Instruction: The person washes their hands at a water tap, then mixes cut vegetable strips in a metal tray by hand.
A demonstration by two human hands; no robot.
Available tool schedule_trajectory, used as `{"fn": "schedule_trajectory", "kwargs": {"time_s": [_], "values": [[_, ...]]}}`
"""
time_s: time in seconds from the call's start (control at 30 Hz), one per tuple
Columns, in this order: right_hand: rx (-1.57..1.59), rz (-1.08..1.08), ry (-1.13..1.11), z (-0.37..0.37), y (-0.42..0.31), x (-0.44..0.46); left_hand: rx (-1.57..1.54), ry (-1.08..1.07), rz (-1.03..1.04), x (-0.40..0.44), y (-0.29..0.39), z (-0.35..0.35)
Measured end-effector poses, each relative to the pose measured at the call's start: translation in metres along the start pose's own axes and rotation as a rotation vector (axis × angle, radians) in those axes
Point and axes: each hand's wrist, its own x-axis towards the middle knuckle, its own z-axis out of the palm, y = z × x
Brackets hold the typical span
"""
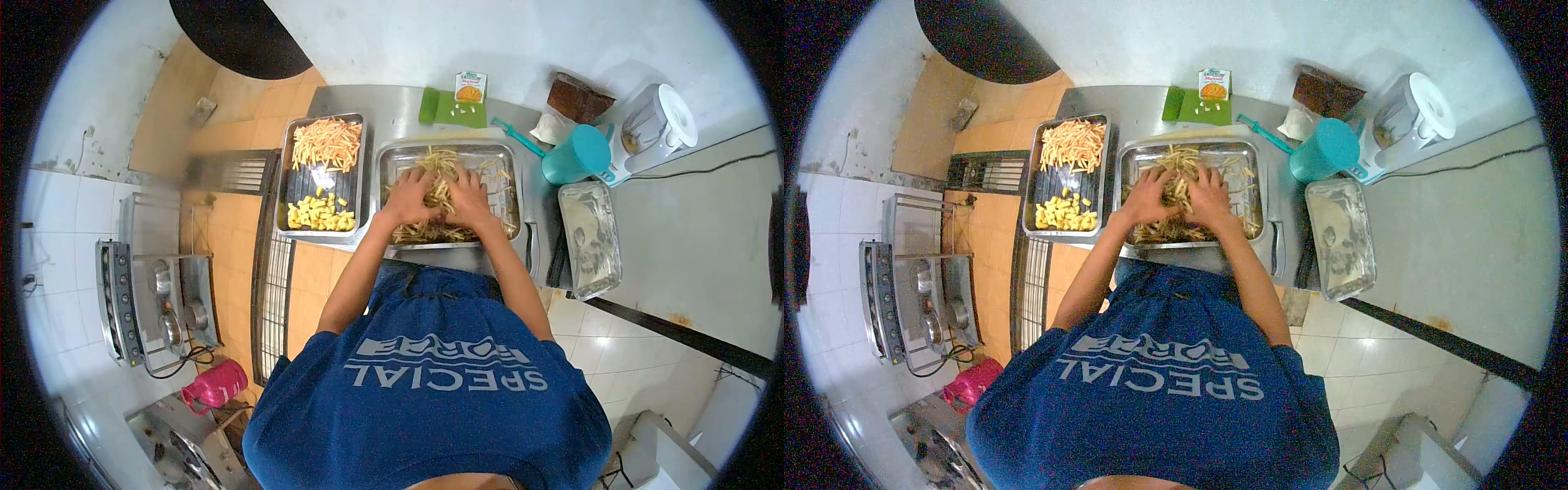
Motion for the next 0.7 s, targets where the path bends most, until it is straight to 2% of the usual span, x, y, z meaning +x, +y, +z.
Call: {"fn": "schedule_trajectory", "kwargs": {"time_s": [0.13, 0.2, 0.3, 0.37, 0.43, 0.5, 0.53, 0.6, 0.63, 0.67, 0.7], "values": [[0.164, -0.034, 0.080, 0.013, 0.014, 0.017, 0.054, -0.044, 0.003, -0.004, -0.003, 0.000], [0.475, -0.147, 0.111, 0.004, 0.017, 0.025, -0.107, -0.087, -0.027, 0.004, -0.010, 0.006], [0.651, -0.050, 0.127, -0.032, 0.016, 0.016, -0.233, -0.069, 0.021, 0.007, -0.015, 0.001], [0.692, -0.077, 0.052, -0.063, 0.014, 0.004, -0.329, -0.073, 0.076, 0.002, -0.010, -0.019], [0.765, -0.288, 0.067, -0.082, 0.018, -0.001, -0.427, -0.072, 0.124, -0.005, -0.007, -0.037], [0.723, -0.235, 0.019, -0.093, 0.028, -0.019, -0.286, -0.111, 0.309, -0.009, -0.007, -0.048], [0.647, -0.212, -0.016, -0.088, 0.035, -0.022, -0.287, -0.111, 0.310, -0.014, -0.008, -0.048], [0.568, -0.186, -0.050, -0.067, 0.042, -0.027, 0.004, -0.163, 0.113, -0.032, -0.004, -0.041], [0.363, -0.100, -0.073, -0.052, 0.042, -0.031, 0.004, -0.163, 0.117, -0.036, -0.001, -0.036], [0.159, -0.015, -0.097, -0.040, 0.045, -0.037, 0.089, -0.241, 0.020, -0.040, 0.003, -0.030], [0.158, -0.015, -0.097, -0.037, 0.034, -0.043, 0.175, -0.318, -0.079, -0.043, 0.007, -0.024]]}}
